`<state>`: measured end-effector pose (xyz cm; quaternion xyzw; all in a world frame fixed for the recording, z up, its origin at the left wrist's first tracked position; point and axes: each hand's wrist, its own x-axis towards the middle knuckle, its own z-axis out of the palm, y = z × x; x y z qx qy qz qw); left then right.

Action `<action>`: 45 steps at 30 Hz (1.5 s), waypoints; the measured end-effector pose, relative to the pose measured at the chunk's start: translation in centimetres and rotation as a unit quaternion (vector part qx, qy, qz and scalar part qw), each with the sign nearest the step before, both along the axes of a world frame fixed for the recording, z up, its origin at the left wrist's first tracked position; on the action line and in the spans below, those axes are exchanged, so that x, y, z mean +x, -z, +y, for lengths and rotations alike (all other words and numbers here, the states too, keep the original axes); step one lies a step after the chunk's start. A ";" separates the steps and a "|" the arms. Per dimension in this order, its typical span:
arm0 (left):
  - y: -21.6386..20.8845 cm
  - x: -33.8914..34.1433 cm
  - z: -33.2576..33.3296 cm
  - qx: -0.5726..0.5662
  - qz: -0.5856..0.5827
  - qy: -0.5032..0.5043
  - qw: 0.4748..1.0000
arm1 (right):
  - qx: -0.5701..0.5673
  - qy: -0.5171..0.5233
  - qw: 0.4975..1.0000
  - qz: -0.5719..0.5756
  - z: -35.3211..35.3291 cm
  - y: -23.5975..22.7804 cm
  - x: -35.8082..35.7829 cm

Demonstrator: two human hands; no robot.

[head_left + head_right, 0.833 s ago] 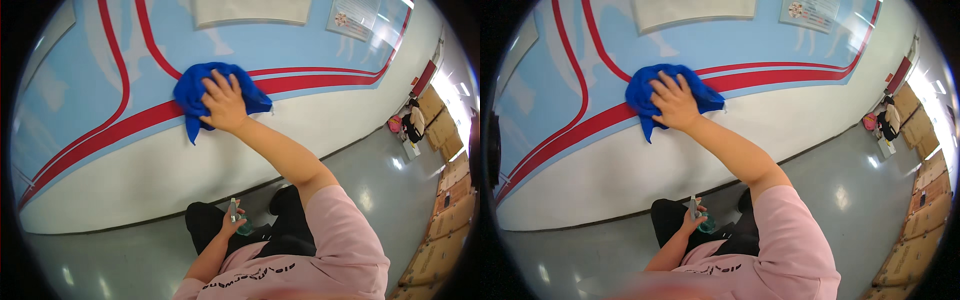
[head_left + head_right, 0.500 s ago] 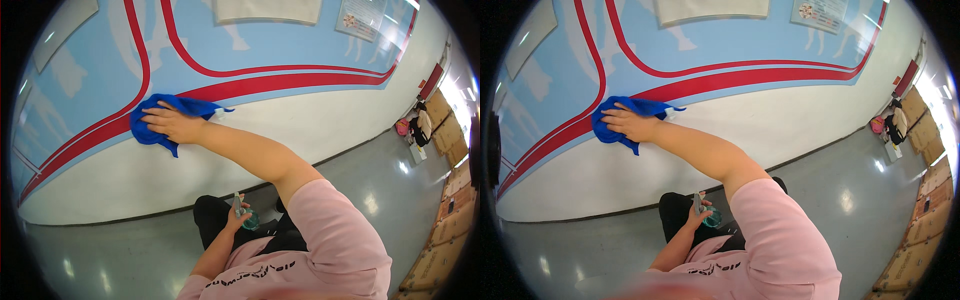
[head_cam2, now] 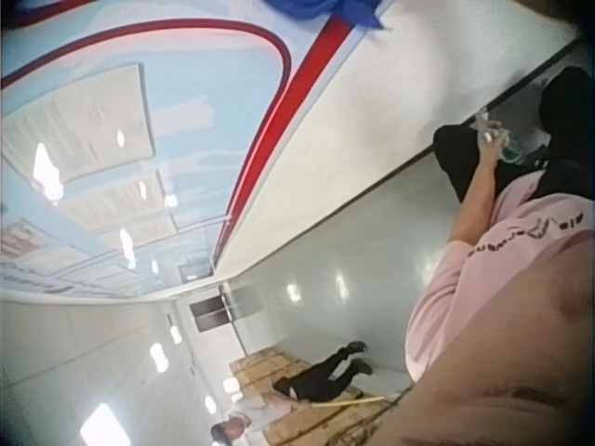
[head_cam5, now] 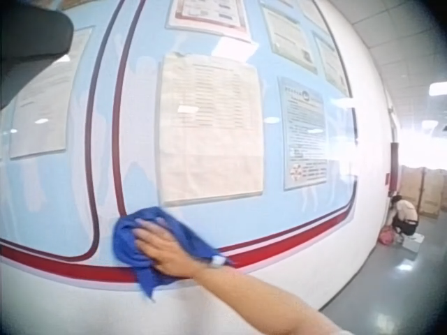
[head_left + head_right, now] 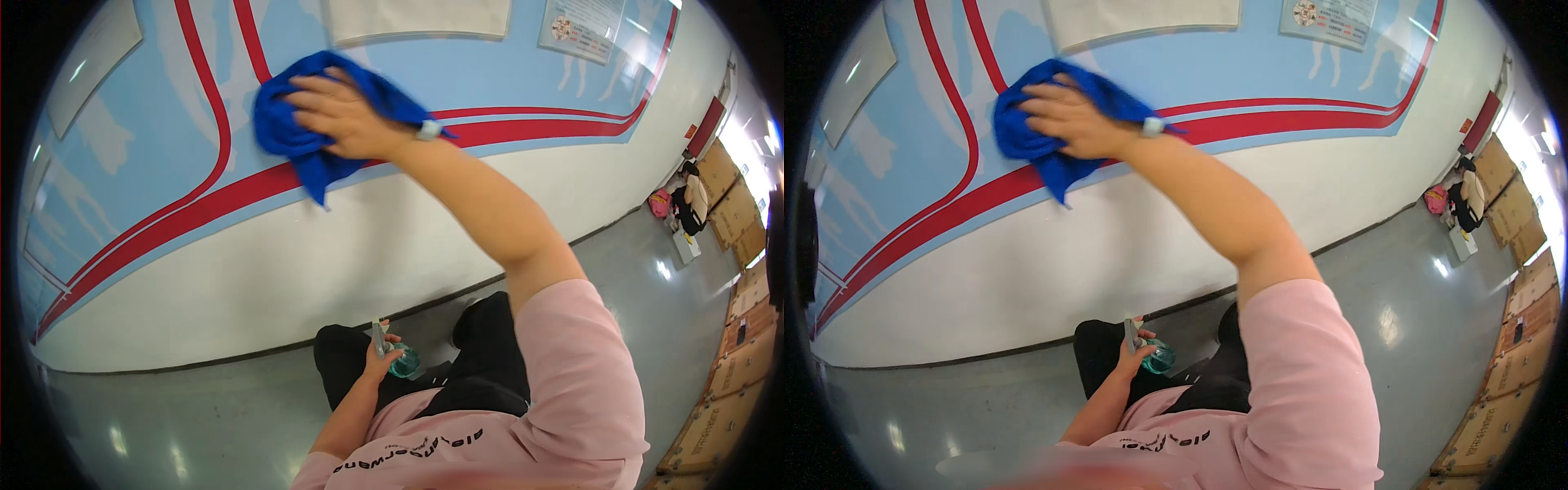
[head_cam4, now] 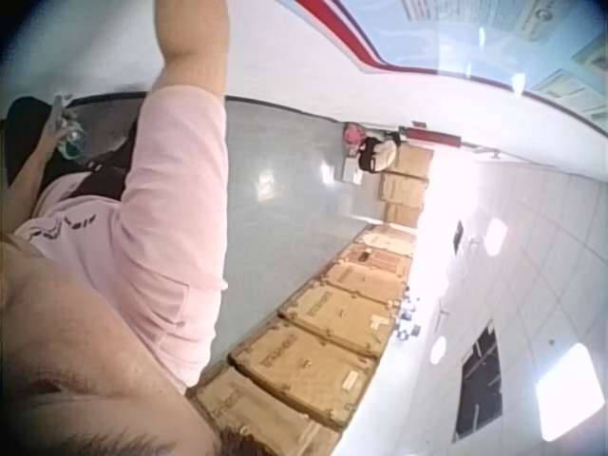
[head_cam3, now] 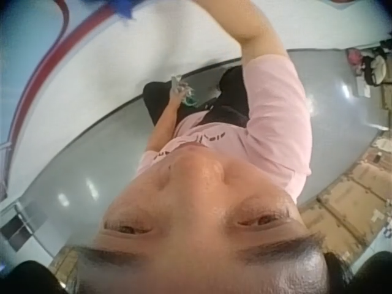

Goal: Clean a mural or painted wall using a spray bottle and cloth.

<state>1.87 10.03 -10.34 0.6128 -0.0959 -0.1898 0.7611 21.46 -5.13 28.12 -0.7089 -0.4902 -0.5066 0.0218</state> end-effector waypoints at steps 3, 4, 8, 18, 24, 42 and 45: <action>0.5 0.1 0.6 0.012 -0.003 0.006 1.000 | 0.014 0.061 0.998 -0.022 -5.8 -0.1 -0.6; 0.3 0.2 0.3 0.008 -0.001 0.011 1.000 | 0.009 0.098 0.995 -0.028 -8.3 -0.5 -1.2; 0.4 0.4 0.2 0.007 0.003 0.017 1.000 | 0.074 0.243 0.966 -0.057 -15.7 -0.5 -2.7; 1.5 0.9 0.7 0.046 -0.002 0.043 0.998 | 0.200 0.349 0.899 -0.173 -19.5 -10.1 -6.4; 2.0 1.0 0.6 0.062 0.017 0.054 0.996 | 0.247 0.411 0.862 -0.162 -18.6 -25.2 -3.5; 1.7 1.8 0.3 0.058 -0.046 0.083 0.994 | 0.091 0.425 0.900 0.030 -17.5 6.3 -6.7; 1.2 1.8 -0.1 0.060 -0.056 0.086 0.993 | 0.094 0.373 0.921 0.062 -12.7 5.9 -6.4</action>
